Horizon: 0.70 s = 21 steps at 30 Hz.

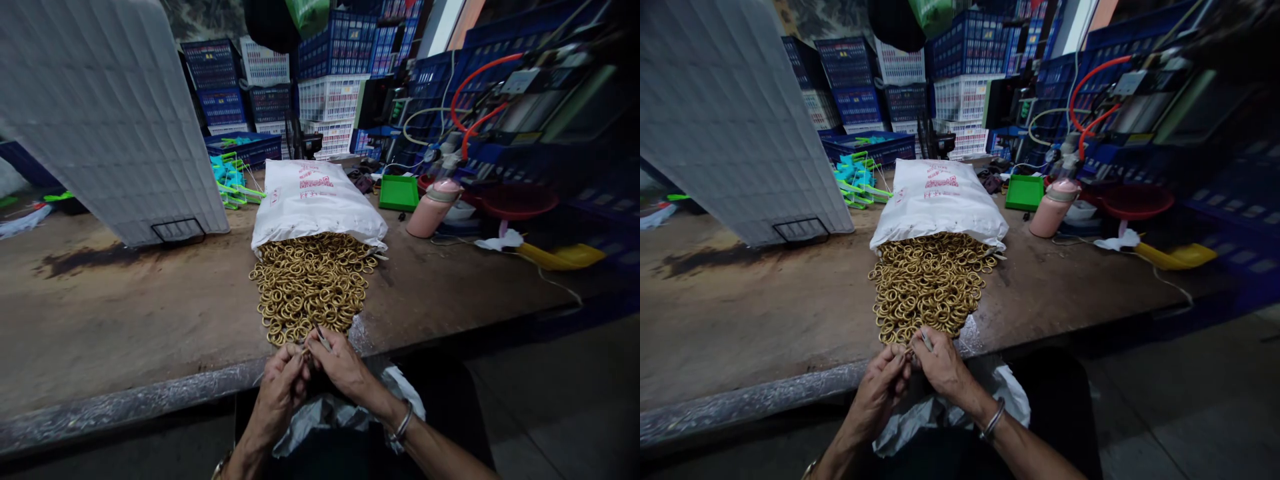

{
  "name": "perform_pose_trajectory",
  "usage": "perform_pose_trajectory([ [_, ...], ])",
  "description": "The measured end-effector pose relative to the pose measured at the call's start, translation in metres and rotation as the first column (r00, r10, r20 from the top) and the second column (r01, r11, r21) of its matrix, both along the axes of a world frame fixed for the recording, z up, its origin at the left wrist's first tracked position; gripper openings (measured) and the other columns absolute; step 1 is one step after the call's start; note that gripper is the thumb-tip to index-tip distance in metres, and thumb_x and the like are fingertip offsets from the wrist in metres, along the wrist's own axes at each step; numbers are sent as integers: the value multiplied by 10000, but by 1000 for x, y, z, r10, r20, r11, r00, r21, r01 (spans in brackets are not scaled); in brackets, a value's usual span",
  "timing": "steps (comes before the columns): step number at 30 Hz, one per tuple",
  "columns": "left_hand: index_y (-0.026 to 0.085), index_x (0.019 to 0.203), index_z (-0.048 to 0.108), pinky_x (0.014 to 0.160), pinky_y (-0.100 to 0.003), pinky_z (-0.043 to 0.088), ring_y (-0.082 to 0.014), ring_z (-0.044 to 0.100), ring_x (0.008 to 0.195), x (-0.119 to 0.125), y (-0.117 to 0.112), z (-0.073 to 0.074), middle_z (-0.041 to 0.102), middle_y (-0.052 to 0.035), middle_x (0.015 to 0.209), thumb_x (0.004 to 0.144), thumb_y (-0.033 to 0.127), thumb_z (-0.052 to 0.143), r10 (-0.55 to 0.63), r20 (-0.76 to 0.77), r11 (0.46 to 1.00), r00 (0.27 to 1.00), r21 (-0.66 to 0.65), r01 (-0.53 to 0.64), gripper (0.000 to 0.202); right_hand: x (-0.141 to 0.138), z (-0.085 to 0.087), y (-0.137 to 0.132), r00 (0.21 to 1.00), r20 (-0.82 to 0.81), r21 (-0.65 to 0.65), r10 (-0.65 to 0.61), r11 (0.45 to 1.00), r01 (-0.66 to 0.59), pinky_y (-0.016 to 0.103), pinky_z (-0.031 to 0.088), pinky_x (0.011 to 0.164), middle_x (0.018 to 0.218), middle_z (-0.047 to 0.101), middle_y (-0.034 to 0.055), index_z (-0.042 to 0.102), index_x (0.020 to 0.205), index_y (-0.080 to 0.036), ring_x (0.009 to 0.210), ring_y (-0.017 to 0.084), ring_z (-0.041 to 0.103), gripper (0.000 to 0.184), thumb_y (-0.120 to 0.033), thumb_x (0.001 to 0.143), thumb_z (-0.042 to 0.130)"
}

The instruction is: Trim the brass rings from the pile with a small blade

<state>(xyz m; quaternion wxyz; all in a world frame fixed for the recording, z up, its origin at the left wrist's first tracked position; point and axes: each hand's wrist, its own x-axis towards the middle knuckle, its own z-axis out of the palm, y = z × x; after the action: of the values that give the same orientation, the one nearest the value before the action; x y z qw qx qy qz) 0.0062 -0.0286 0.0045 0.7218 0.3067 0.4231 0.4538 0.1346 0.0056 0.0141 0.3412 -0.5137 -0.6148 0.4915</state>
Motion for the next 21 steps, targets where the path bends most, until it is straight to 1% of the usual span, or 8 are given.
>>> perform_pose_trajectory([
  [3, 177, 693, 464, 379, -163, 162, -29, 232, 396, -1, -1, -2, 415, 70, 557, 747, 425, 549, 31, 6, 1000, 1000, -5, -31, 269, 2, -5, -2, 986, 164, 122, -30, 993, 10, 207, 326, 544, 585, 481, -25, 484, 675, -178, 551, 104, 438, 204, -274, 807, 361],
  [5, 178, 702, 461, 382, -161, 172, -29, 243, 400, -1, -1, -3, 426, 67, 570, 753, 424, 543, 55, -1, 998, 998, 10, -55, 264, 4, -10, -5, 960, 279, 197, -18, 980, -38, 205, 315, 550, 603, 502, -20, 492, 718, -185, 562, 109, 448, 130, -191, 773, 375],
  [6, 179, 709, 458, 383, -160, 174, -27, 248, 402, -1, -1, -3, 430, 67, 576, 754, 423, 543, 63, -6, 998, 998, 18, -63, 262, 4, -12, -6, 946, 324, 219, 1, 973, -76, 203, 311, 552, 613, 514, -18, 498, 749, -189, 567, 111, 456, 126, -144, 744, 380],
  [8, 181, 728, 449, 383, -155, 171, -24, 254, 403, -1, -1, -5, 434, 67, 582, 756, 422, 543, 67, -25, 998, 997, 24, -66, 260, 4, -15, -9, 919, 392, 238, 41, 960, -144, 199, 303, 552, 628, 536, -15, 501, 809, -196, 574, 113, 472, 212, -74, 687, 377],
  [11, 185, 768, 434, 384, -149, 162, -22, 257, 402, 0, 0, -7, 441, 69, 580, 750, 428, 548, 70, -56, 997, 996, 25, -69, 269, 4, -17, -12, 883, 467, 268, 50, 944, -195, 201, 297, 558, 667, 562, -3, 489, 846, -198, 610, 124, 497, 287, -42, 635, 373],
  [16, 178, 770, 440, 391, -157, 169, -29, 246, 413, 0, -2, -10, 426, 68, 574, 743, 446, 545, 76, -74, 994, 994, 79, -70, 289, 2, -14, -15, 823, 567, 294, 34, 925, -241, 217, 286, 557, 682, 573, 13, 474, 841, -190, 618, 137, 505, 308, -37, 595, 368],
  [21, 184, 749, 442, 394, -169, 159, -42, 214, 411, 1, -3, -5, 326, 91, 509, 715, 477, 559, 84, -90, 991, 992, 108, -74, 318, 1, -14, -18, 792, 610, 310, 0, 920, -239, 227, 287, 566, 704, 584, 22, 477, 840, -189, 634, 141, 513, 301, -35, 614, 350],
])
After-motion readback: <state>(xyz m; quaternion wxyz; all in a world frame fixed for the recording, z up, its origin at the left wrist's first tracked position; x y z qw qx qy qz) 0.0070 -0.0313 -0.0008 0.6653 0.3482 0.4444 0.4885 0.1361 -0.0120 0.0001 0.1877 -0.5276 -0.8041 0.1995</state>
